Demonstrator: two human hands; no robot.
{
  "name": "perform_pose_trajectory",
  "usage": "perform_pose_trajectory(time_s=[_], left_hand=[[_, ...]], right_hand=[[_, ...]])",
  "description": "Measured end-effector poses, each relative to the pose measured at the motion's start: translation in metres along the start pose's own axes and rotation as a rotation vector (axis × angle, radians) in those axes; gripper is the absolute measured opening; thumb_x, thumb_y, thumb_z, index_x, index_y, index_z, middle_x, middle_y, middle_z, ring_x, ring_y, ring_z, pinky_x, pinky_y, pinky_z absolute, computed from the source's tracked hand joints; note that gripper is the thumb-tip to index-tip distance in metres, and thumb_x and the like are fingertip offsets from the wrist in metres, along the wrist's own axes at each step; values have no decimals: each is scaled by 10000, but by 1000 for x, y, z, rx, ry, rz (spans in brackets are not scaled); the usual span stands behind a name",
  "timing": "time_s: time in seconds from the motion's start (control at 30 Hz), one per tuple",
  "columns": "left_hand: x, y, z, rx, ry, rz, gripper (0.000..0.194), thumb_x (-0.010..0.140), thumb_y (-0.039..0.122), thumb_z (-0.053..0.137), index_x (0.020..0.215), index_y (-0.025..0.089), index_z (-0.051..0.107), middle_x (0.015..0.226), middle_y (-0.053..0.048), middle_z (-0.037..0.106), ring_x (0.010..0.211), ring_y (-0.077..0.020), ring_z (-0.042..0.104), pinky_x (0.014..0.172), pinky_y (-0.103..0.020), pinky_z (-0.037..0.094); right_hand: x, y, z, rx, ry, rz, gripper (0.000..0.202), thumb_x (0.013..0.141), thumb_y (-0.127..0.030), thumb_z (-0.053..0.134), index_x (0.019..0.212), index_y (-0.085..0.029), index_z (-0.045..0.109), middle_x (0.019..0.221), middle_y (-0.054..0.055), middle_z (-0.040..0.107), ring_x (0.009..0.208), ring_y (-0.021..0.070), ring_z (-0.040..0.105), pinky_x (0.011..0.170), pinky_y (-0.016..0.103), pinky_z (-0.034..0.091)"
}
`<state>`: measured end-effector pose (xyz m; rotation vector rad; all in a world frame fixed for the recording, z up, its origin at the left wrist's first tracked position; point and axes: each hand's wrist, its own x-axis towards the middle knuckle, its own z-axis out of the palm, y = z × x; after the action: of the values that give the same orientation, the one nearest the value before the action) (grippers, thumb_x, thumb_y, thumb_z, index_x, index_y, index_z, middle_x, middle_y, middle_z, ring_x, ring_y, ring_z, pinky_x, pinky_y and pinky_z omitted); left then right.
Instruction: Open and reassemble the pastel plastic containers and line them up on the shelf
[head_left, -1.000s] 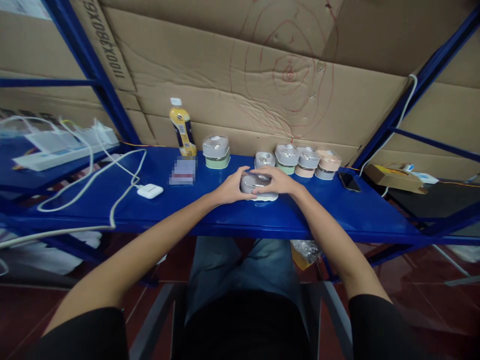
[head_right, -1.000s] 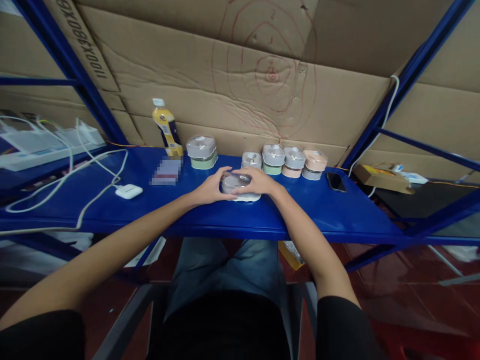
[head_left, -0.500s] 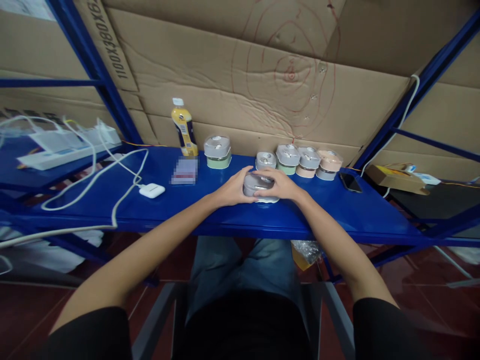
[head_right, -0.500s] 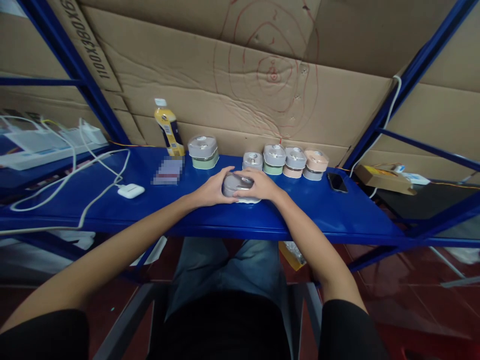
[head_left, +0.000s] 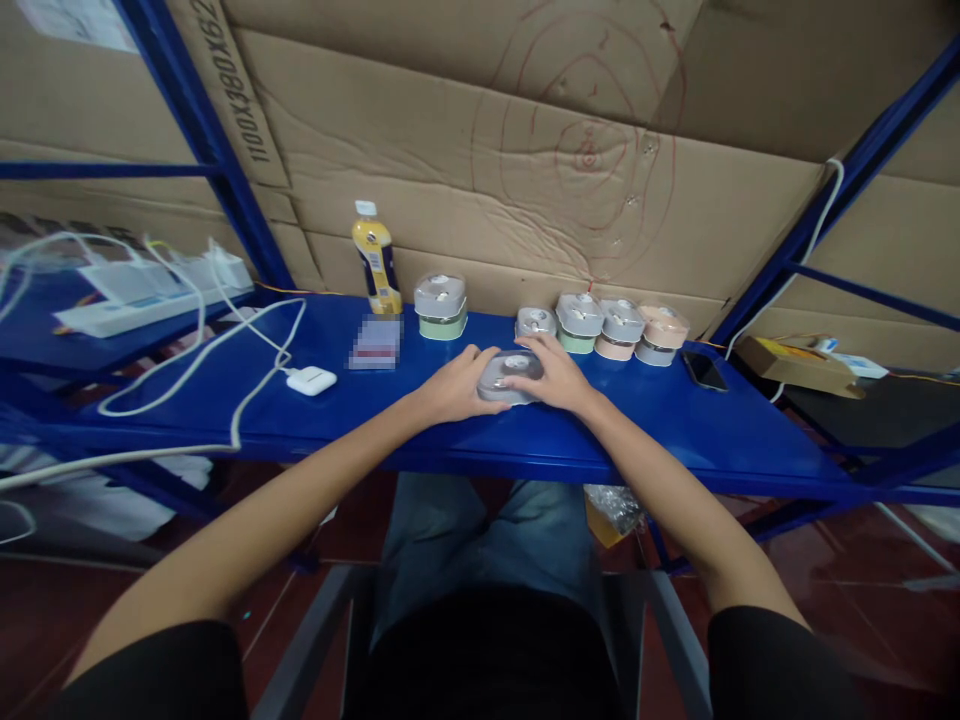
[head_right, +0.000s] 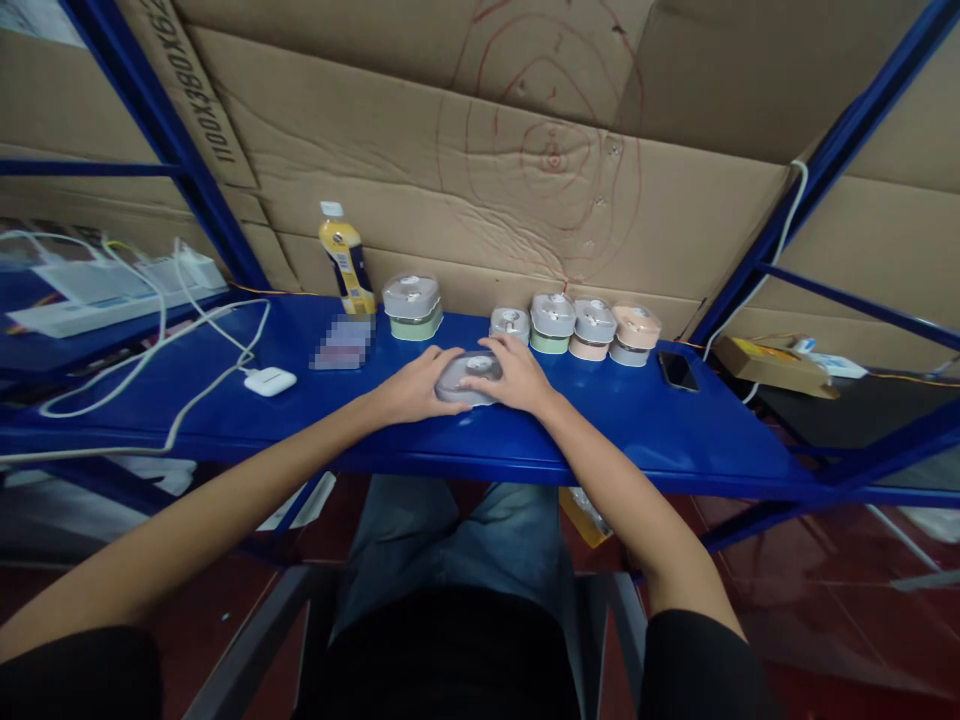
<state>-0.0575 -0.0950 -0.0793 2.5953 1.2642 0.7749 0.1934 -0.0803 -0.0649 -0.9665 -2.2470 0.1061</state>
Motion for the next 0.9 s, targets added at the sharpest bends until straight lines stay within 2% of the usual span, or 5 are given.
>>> perform_pose_trajectory(time_s=[0.2,0.53,0.63,0.77,0.9], left_hand=[[-12,1,-6,430,121,-416,929,960,728,661,1518,5,489,1314,-413,616,1140,-577,696,922,-614,580],[101,-29,17,197,67,-471,846,890,583,777,1443,3,507,1400,-422,613,1321,-563,642,1057,-607,542],[105,-42,8,55,176,-357,746,852,588,791,1360,93,560,1335,-319,671,1296,-514,661,1071,-607,542],[91,-50,-19,67,489,-367,540,926,493,716,1357,194,588,1391,-238,636,1409,-509,553,1149,-693,463],[94,-58,-37,137,664,-571,867,815,492,833,1512,143,453,1587,-324,448,1533,-607,357,1185,-797,345]], right_hand=[[4,11,8,-84,190,158,600,971,-643,714,1386,-211,693,1362,192,657,1313,393,647,1165,598,526],[0,26,4,-33,181,269,491,1013,-655,606,1178,-215,750,1165,136,719,964,299,730,1028,546,596],[0,28,4,-4,192,267,502,1010,-684,598,1148,-228,754,1143,119,723,879,266,727,977,506,611],[2,24,7,-10,175,259,465,1019,-652,598,1102,-222,754,1113,119,733,866,267,718,947,500,612],[4,21,8,-22,136,270,394,1025,-589,615,1065,-221,748,1122,125,741,861,263,713,934,491,610]])
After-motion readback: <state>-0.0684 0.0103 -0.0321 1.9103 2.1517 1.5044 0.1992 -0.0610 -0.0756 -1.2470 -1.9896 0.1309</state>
